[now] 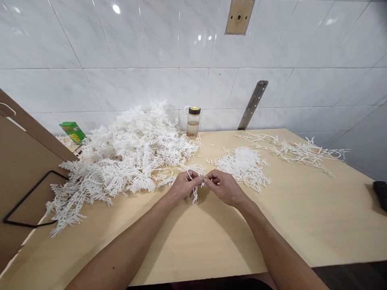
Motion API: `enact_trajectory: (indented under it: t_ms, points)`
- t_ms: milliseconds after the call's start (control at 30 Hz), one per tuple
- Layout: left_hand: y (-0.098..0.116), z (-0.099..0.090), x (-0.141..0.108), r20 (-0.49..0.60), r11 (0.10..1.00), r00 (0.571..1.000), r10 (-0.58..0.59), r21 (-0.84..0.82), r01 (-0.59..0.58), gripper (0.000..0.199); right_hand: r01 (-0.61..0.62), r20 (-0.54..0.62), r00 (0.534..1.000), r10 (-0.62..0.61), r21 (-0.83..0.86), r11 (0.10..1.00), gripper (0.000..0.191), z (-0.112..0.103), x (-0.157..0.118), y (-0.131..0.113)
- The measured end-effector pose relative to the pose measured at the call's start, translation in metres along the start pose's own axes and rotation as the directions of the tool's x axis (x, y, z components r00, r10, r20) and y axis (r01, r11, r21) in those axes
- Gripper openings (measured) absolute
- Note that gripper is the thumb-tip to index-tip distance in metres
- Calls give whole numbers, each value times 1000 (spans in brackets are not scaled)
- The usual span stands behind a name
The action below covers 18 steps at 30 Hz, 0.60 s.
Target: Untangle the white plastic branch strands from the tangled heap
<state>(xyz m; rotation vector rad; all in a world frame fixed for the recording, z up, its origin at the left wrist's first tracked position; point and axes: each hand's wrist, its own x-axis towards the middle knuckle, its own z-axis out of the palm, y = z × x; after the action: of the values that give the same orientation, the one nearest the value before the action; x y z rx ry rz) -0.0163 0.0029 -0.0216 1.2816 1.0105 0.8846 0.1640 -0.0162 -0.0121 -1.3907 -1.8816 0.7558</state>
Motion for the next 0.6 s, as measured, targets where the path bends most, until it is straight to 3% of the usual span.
enact_trajectory:
  t_ms: [200,333,500,600]
  points:
    - [-2,0,1,-49,999,999,11,31,-9,44,7,11,1000,-6,-83,997,18,-1,0,-6]
    - [-3,2,0,-61,984,997,52,172,-41,41,23,15,1000,-21,-139,990,18,1,1,-7]
    - [-8,10,0,-170,913,967,192,392,-112,29,21,33,999,-16,-177,984,14,8,2,-4]
    - [-11,13,0,-144,864,963,229,486,-133,26,-20,18,1000,25,-239,971,13,15,1,-5]
